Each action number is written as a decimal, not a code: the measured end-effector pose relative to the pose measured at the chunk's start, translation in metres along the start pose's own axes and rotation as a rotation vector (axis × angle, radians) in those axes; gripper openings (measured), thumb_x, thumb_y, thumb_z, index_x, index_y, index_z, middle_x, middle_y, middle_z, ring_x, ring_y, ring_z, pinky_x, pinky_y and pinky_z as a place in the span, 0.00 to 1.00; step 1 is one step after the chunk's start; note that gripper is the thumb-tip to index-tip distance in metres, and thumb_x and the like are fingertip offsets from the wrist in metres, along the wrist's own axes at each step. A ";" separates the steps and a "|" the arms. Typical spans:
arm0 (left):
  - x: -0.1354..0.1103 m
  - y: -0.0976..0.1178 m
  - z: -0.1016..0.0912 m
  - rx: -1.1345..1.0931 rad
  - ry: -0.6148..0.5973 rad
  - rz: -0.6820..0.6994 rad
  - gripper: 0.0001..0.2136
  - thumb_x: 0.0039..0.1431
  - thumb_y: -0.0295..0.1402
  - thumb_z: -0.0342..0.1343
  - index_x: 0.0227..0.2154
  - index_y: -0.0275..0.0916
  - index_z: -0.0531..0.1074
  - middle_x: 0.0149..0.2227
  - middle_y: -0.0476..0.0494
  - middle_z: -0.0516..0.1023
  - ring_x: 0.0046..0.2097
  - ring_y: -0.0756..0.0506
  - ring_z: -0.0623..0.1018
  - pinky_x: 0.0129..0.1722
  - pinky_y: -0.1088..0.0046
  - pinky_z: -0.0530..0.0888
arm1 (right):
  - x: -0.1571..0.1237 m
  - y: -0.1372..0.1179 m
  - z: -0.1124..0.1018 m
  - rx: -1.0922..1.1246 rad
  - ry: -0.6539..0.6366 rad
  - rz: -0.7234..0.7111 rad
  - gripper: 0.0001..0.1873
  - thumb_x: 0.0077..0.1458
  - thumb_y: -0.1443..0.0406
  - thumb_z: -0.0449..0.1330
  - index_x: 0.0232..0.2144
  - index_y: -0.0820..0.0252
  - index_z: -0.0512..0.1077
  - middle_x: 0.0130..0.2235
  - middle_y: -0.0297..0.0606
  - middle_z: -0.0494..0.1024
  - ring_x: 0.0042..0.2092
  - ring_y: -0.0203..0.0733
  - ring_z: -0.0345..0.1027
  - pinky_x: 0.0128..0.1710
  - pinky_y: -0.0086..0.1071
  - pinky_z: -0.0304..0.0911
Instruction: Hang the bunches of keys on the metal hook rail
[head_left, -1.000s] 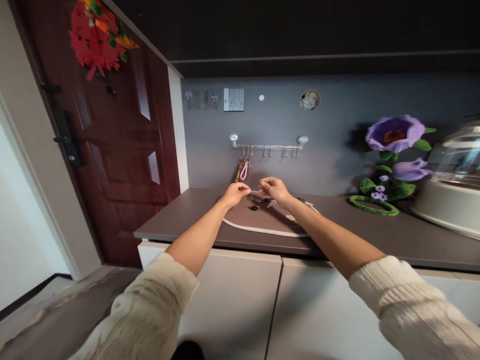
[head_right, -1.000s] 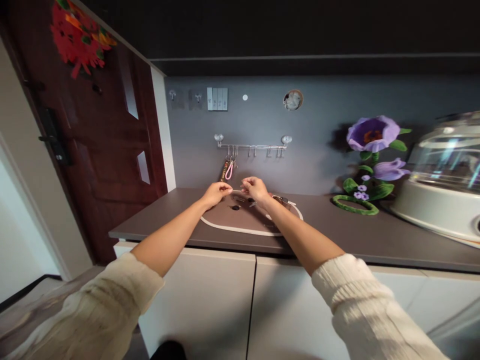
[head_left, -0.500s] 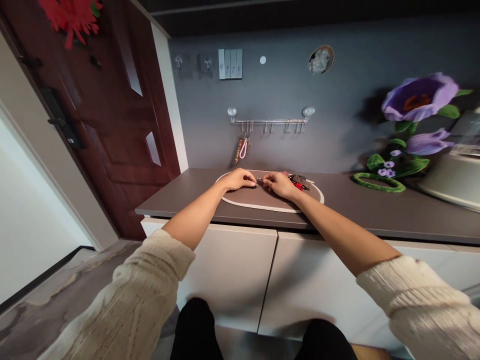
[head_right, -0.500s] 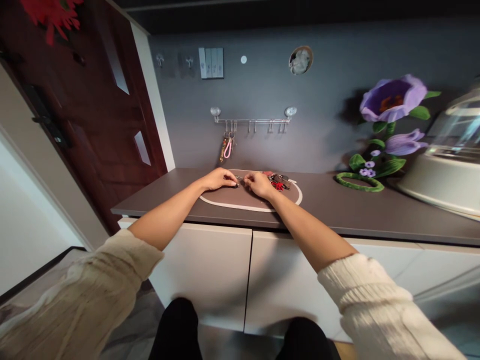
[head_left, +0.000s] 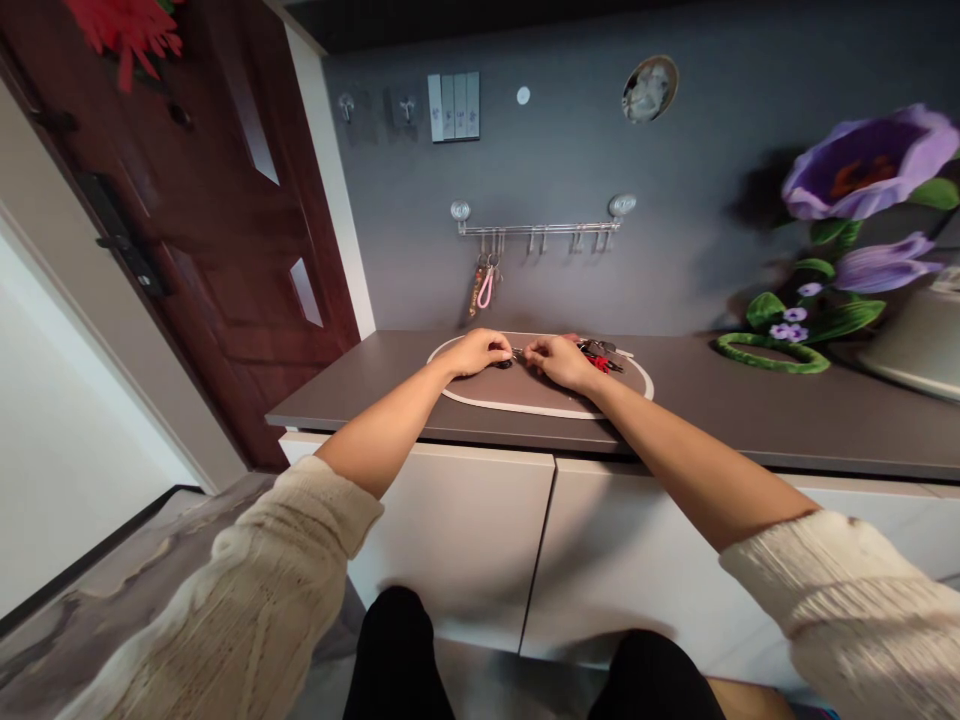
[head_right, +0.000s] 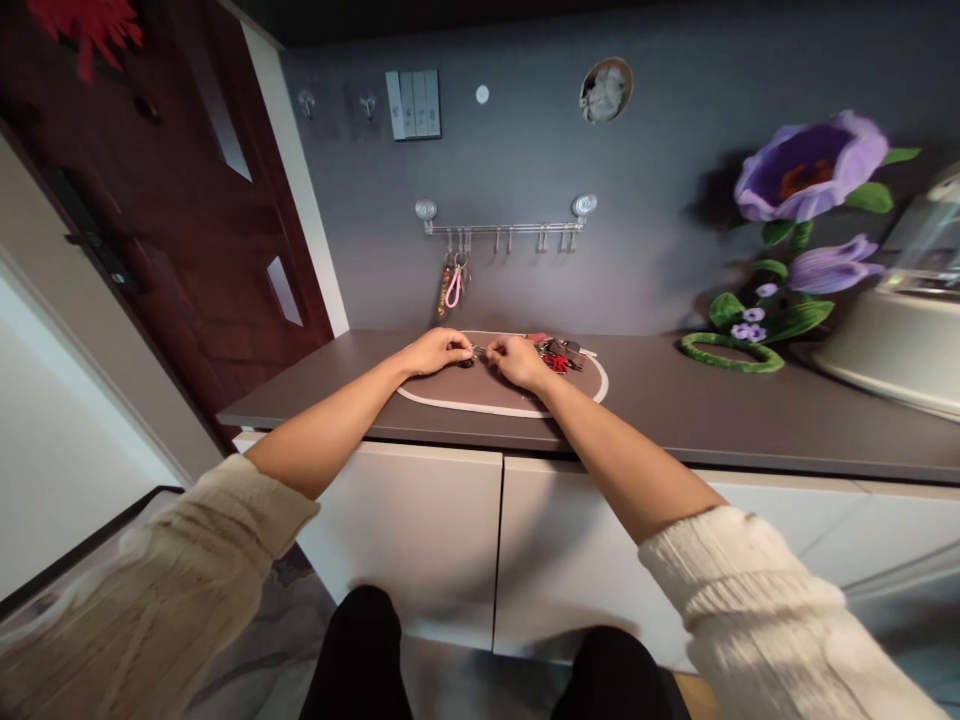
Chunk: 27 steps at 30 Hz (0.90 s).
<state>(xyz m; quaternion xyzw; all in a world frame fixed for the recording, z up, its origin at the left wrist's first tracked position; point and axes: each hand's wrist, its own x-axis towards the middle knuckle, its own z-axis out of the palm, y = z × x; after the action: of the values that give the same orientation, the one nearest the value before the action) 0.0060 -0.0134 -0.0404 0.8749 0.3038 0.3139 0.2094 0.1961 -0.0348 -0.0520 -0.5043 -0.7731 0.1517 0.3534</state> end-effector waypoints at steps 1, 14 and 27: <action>0.000 0.001 0.000 -0.019 0.019 -0.014 0.08 0.50 0.33 0.53 0.27 0.33 0.72 0.29 0.46 0.76 0.31 0.52 0.72 0.34 0.76 0.66 | 0.000 0.000 0.000 0.004 -0.003 0.000 0.06 0.48 0.66 0.55 0.28 0.62 0.70 0.25 0.34 0.74 0.25 0.31 0.64 0.28 0.24 0.57; 0.001 0.009 0.002 -0.411 0.204 -0.181 0.05 0.51 0.30 0.53 0.29 0.32 0.68 0.25 0.49 0.70 0.26 0.55 0.67 0.31 0.77 0.64 | -0.010 -0.021 -0.003 0.235 0.006 0.036 0.09 0.47 0.62 0.56 0.30 0.63 0.68 0.21 0.31 0.69 0.22 0.29 0.59 0.25 0.24 0.56; 0.004 0.007 0.008 -0.659 0.221 -0.188 0.10 0.46 0.34 0.58 0.28 0.32 0.67 0.21 0.53 0.67 0.23 0.57 0.64 0.28 0.78 0.61 | -0.006 -0.023 0.000 0.543 0.063 0.025 0.14 0.43 0.57 0.60 0.28 0.62 0.66 0.22 0.29 0.67 0.21 0.27 0.58 0.22 0.24 0.54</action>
<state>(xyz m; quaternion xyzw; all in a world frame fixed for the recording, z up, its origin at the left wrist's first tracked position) 0.0168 -0.0177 -0.0410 0.6894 0.2865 0.4671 0.4738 0.1822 -0.0508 -0.0409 -0.4053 -0.6864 0.3420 0.4977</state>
